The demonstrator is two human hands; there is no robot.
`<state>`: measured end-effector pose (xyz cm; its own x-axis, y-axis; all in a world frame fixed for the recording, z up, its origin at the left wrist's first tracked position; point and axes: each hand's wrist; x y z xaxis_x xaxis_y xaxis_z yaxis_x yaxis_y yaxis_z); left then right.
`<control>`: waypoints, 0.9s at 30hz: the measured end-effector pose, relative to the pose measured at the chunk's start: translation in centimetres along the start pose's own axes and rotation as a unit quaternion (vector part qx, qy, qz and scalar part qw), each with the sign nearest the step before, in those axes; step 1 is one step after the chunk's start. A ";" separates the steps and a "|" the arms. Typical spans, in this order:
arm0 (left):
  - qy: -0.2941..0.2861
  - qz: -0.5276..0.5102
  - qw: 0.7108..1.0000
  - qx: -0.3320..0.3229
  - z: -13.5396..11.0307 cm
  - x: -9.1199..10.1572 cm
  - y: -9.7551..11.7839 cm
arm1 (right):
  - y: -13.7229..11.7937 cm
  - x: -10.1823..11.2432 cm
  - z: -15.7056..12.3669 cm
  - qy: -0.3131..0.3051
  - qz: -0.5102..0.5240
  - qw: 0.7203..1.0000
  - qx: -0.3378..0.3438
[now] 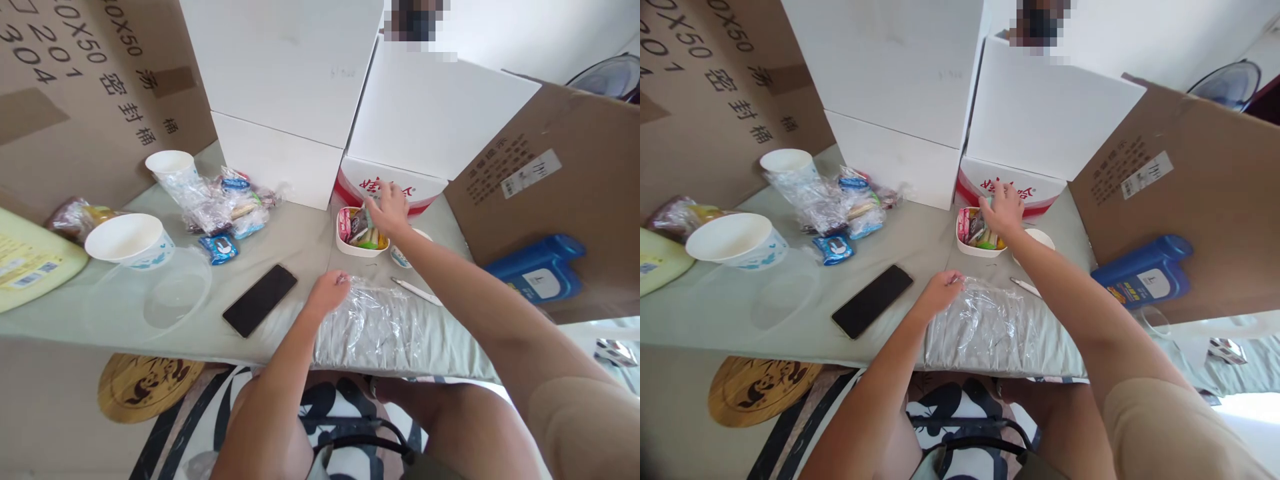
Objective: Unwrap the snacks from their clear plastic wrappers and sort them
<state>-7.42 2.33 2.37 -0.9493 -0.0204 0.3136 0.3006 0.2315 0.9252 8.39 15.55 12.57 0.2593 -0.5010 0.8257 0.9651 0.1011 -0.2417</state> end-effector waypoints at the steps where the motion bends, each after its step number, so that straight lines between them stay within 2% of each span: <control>1: 0.000 0.009 1.000 -0.005 0.0 0.1 0.0 | 0.3 1.2 -1.5 0.039 0.028 0.998 0.028; 3: -0.003 0.039 0.999 -0.024 0.0 0.4 0.2 | 1.7 3.5 -5.7 0.089 0.085 0.989 0.076; 5: -0.001 0.057 0.998 -0.036 -0.2 0.8 0.4 | 3.8 5.2 -11.3 0.073 0.151 0.978 0.121; 7: 0.003 0.067 0.997 -0.048 -0.3 1.2 0.4 | 6.1 5.8 -16.9 -0.012 0.204 0.963 0.175; 8: 0.001 0.074 0.996 -0.057 -0.3 1.4 0.4 | 7.2 5.7 -19.4 -0.080 0.212 0.953 0.200; 11: -0.008 0.114 0.988 -0.106 -0.1 1.8 0.2 | 9.2 4.7 -24.4 -0.191 0.181 0.936 0.235; 14: 0.034 0.135 0.981 -0.135 0.6 2.0 0.0 | 10.1 4.0 -25.9 -0.231 0.141 0.936 0.226; 19: 0.193 0.083 0.973 -0.092 1.9 2.1 0.0 | 10.8 4.5 -25.8 -0.240 0.168 0.934 0.206; 21: 0.283 0.068 0.951 -0.102 1.8 2.3 0.2 | 11.0 4.8 -25.8 -0.234 0.172 0.936 0.198; 23: 0.368 0.075 0.916 -0.141 0.7 2.4 0.8 | 11.0 5.1 -25.6 -0.229 0.170 0.940 0.189; 24: 0.381 0.092 0.905 -0.167 -0.3 2.4 1.2 | 11.0 5.3 -25.5 -0.228 0.172 0.940 0.184; 25: 0.364 0.118 0.903 -0.196 -1.5 2.2 1.6 | 10.9 5.5 -25.4 -0.228 0.177 0.941 0.175; 26: 0.306 0.152 0.914 -0.219 -2.8 1.9 2.0 | 10.8 5.6 -25.2 -0.229 0.184 0.943 0.158; 27: 0.200 0.188 0.933 -0.233 -4.3 1.4 2.2 | 10.8 5.8 -25.0 -0.229 0.195 0.944 0.134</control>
<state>-7.67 -1.33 5.79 -0.6870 -0.4054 0.6031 0.7010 -0.1510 0.6970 19.34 -7.81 2.02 0.5278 0.0369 0.8485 0.7514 0.4456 -0.4867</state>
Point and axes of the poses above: each hand's wrist, its own z-axis towards the middle knuckle, its own x-axis out of the back of the hand, y = z × x, and after that the axes turned 13 degrees about y, right-handed
